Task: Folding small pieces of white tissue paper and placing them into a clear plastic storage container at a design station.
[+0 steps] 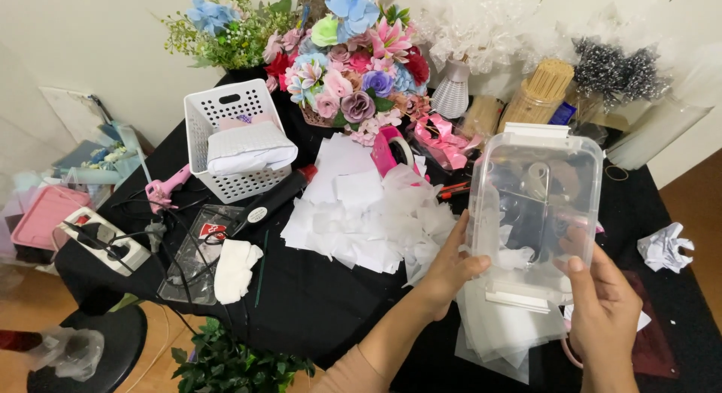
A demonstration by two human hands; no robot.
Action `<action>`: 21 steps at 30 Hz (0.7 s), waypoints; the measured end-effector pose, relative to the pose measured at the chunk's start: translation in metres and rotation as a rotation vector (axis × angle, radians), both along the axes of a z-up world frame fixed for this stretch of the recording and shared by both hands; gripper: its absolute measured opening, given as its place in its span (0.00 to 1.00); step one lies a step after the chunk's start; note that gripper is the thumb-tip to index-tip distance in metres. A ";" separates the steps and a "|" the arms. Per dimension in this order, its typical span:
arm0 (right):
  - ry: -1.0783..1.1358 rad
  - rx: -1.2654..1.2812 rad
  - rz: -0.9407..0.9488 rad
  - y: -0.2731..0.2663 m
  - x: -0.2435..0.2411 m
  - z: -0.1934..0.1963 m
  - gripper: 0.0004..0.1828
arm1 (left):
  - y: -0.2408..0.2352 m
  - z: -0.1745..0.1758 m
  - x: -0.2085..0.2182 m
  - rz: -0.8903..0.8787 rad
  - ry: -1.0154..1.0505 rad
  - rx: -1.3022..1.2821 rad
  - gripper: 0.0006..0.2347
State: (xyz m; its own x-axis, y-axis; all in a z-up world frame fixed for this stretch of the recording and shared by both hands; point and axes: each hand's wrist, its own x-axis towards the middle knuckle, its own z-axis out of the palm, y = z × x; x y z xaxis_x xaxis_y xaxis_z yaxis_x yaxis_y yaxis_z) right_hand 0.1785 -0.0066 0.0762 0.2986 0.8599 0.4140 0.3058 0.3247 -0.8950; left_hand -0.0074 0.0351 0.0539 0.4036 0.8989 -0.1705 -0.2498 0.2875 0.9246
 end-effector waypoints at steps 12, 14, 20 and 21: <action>0.038 0.131 -0.032 0.004 0.015 -0.033 0.29 | -0.014 0.018 0.010 0.073 0.088 0.016 0.52; 0.081 0.119 -0.016 0.014 0.021 -0.034 0.27 | -0.008 0.031 0.006 0.071 0.071 0.029 0.52; 0.053 0.107 -0.011 0.015 0.019 -0.018 0.23 | 0.000 0.035 0.010 0.069 -0.006 0.051 0.49; -0.017 0.104 -0.031 0.014 0.013 -0.010 0.22 | 0.002 0.038 0.010 0.061 -0.022 0.069 0.50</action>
State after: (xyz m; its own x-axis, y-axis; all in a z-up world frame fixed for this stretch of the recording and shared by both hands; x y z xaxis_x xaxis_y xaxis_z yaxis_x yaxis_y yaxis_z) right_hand 0.1920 0.0079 0.0662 0.3168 0.8022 0.5061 0.3320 0.4060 -0.8514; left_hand 0.0027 0.0370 0.0917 0.3510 0.9312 -0.0987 -0.2855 0.2068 0.9358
